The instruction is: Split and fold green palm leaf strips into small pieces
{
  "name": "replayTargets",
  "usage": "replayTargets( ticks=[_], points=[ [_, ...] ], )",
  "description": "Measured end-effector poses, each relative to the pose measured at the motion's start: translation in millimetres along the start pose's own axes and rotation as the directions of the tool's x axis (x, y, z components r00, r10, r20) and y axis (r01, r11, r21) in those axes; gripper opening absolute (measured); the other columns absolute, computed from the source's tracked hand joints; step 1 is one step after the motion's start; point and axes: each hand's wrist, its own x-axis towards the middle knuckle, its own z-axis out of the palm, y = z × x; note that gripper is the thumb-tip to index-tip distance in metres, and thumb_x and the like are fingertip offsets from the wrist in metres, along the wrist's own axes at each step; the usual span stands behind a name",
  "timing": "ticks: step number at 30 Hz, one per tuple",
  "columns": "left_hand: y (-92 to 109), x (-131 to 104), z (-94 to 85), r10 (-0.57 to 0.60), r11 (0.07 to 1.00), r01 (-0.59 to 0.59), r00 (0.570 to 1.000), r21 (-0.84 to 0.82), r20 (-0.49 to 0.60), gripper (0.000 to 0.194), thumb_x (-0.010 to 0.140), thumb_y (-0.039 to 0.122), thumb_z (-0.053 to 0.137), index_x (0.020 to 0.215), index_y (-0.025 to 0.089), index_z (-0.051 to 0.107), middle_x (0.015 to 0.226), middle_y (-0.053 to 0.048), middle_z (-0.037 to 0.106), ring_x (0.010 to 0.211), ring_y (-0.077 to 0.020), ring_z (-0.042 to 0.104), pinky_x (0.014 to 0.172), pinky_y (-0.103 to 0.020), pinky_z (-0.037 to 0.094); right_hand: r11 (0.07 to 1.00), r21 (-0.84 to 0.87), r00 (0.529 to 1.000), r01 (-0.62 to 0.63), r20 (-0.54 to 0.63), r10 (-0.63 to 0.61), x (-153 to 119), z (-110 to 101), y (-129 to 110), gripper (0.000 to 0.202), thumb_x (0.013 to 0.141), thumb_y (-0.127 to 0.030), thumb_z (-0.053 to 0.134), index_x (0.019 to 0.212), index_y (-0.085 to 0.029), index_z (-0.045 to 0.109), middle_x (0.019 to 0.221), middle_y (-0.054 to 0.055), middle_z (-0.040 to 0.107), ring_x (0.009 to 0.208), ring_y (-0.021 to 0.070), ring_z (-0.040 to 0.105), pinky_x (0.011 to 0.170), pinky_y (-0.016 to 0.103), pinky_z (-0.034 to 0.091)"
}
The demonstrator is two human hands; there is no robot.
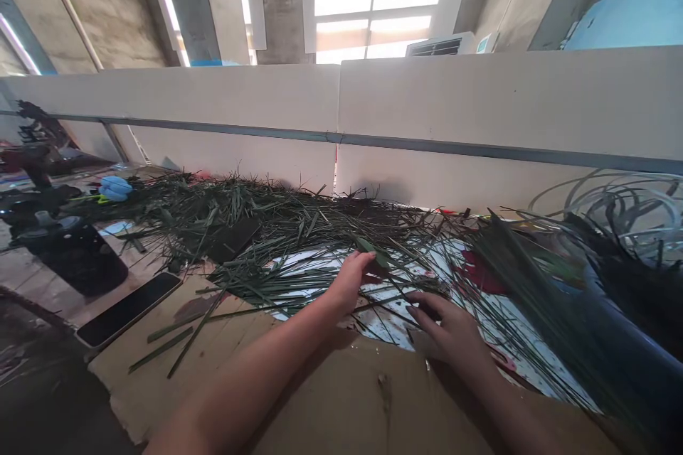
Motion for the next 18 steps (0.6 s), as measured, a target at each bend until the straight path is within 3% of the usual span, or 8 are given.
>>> replayTargets(
  ticks=[4,12,18],
  points=[
    [2.8,0.2,-1.8,-0.001,1.0,0.0,1.0,-0.006,-0.008,0.028,0.075,0.042,0.064,0.086,0.016,0.06,0.082,-0.008,0.071,0.07,-0.0178,0.064,0.066,-0.029,0.046,0.998,0.048,0.998,-0.038,0.048,0.036,1.0,-0.4,-1.2,0.028,0.089,-0.047,0.057,0.096,-0.025,0.073,0.102,0.007,0.076,0.093,0.0279,0.069,0.082,0.037,0.051],
    [1.8,2.9,-5.3,-0.076,0.997,0.074,0.994,0.033,0.077,0.048,0.075,0.06,0.067,0.09,0.015,0.065,0.081,-0.008,0.07,0.069,-0.0165,0.062,0.066,-0.028,0.043,0.99,0.109,0.994,-0.094,-0.051,0.1,1.5,-5.3,-2.3,0.031,0.087,-0.051,0.058,0.091,-0.024,0.074,0.078,0.004,0.074,0.071,0.0232,0.065,0.063,0.03,0.049],
    [-2.3,0.6,-5.0,-0.086,0.993,0.086,0.996,0.082,-0.009,0.037,0.074,0.047,0.073,0.09,0.016,0.062,0.083,-0.008,0.071,0.067,-0.0141,0.062,0.065,-0.026,0.042,0.954,0.264,0.984,-0.141,-0.066,0.164,3.4,-5.2,-3.2,0.037,0.084,-0.055,0.061,0.091,-0.02,0.072,0.071,0.003,0.066,0.064,0.0193,0.057,0.059,0.028,0.045]
  ],
)
